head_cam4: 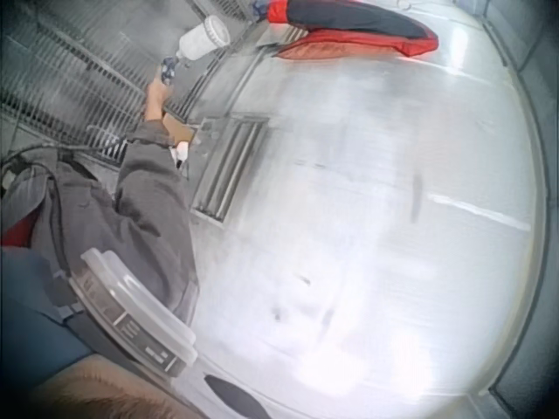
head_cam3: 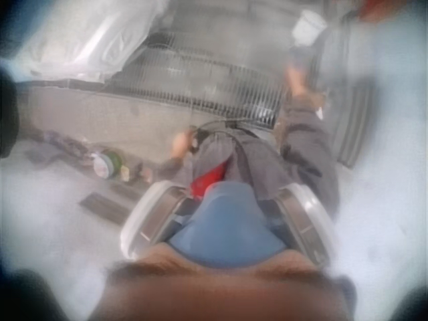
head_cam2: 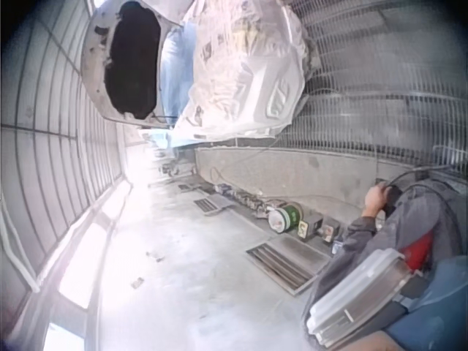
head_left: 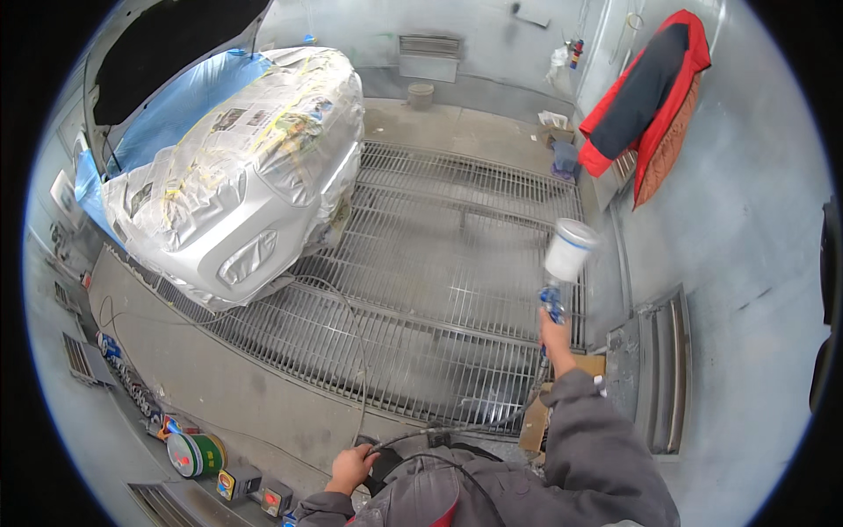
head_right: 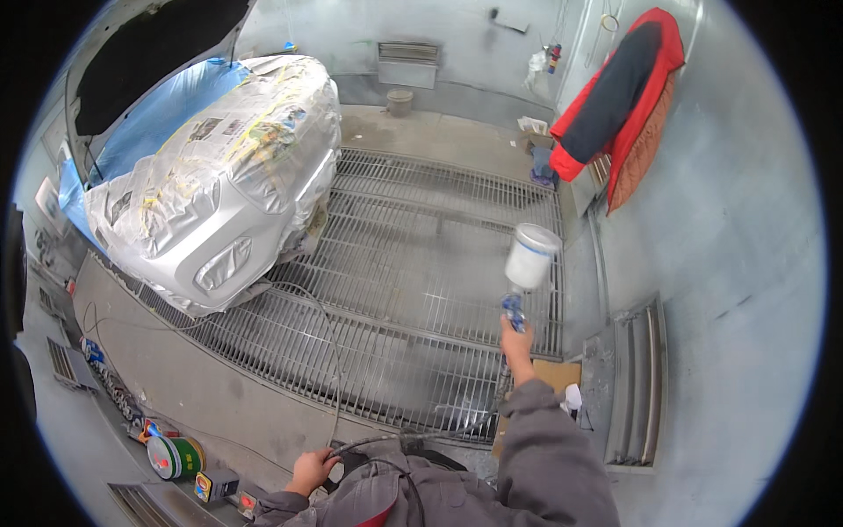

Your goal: The person sits on the floor, mixes paint using a funnel and various cans, then uses a spray gun to apply paint to a car covered with masking paper and tape.

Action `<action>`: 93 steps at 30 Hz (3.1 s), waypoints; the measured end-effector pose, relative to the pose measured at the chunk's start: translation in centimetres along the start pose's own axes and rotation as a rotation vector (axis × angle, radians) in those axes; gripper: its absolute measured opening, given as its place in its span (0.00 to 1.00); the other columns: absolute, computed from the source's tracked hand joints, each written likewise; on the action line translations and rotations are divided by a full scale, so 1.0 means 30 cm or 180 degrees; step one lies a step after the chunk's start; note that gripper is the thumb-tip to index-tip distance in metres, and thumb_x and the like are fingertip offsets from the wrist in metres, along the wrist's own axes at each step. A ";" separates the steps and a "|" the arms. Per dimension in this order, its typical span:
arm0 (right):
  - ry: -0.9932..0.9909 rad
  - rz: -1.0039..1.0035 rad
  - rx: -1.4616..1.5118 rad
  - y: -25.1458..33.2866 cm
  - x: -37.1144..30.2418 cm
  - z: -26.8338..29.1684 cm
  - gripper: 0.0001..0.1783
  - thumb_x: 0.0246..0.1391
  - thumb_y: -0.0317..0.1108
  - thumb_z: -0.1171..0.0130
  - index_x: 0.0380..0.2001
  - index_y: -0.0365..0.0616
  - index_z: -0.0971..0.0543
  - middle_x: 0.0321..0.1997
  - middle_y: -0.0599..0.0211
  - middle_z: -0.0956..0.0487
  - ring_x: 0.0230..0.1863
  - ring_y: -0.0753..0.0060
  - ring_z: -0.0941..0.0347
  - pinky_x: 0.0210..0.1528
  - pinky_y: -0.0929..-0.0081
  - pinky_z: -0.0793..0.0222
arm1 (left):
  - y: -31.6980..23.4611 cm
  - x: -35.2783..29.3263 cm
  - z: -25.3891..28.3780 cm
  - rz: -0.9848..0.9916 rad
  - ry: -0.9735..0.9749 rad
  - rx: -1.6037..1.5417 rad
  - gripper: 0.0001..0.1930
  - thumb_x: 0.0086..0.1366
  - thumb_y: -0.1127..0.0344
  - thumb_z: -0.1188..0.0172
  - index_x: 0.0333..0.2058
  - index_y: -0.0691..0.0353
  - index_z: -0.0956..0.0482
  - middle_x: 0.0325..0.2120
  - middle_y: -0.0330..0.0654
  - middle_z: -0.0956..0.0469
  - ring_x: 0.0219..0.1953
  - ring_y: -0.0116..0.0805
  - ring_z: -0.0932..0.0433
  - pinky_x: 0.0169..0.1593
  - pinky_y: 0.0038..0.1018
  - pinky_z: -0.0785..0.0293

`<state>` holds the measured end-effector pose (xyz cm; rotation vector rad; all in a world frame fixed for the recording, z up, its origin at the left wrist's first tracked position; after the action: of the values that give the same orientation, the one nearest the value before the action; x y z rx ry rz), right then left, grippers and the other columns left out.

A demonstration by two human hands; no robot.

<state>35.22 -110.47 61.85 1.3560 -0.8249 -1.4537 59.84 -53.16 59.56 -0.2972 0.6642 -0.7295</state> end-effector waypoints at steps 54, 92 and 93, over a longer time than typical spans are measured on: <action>0.0063 -0.0265 0.0048 -0.031 -0.068 0.030 0.15 0.60 0.38 0.29 0.34 0.42 0.24 0.22 0.67 0.23 0.12 0.74 0.33 0.14 0.69 0.41 | -0.038 -0.008 -0.047 -0.0548 -0.0040 0.0366 0.18 0.68 0.43 0.36 0.48 0.45 0.14 0.35 0.46 0.13 0.40 0.54 0.15 0.40 0.49 0.20; 0.0013 -0.0070 0.0010 -0.016 0.008 0.027 0.14 0.61 0.38 0.28 0.40 0.43 0.22 0.22 0.69 0.24 0.12 0.75 0.34 0.12 0.70 0.42 | -0.083 -0.015 -0.022 -0.0440 -0.0062 0.0380 0.16 0.69 0.45 0.37 0.45 0.48 0.16 0.33 0.47 0.14 0.39 0.55 0.15 0.39 0.50 0.21; 0.0032 -0.0078 0.0005 -0.019 0.009 0.023 0.14 0.61 0.38 0.29 0.41 0.43 0.22 0.22 0.69 0.24 0.12 0.75 0.34 0.12 0.70 0.41 | -0.083 -0.015 -0.020 -0.0450 -0.0083 0.0366 0.16 0.69 0.45 0.37 0.45 0.48 0.16 0.33 0.47 0.14 0.39 0.55 0.15 0.39 0.50 0.21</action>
<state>34.46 -110.62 61.34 1.3778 -0.8055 -1.4642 57.92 -54.64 60.47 -0.2492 0.5780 -0.8943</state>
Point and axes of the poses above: each hand's wrist, its own x-axis towards the middle knuckle, its own z-axis out of the back of the hand, y = z × x, the point moved 7 cm from there along x, towards the middle knuckle
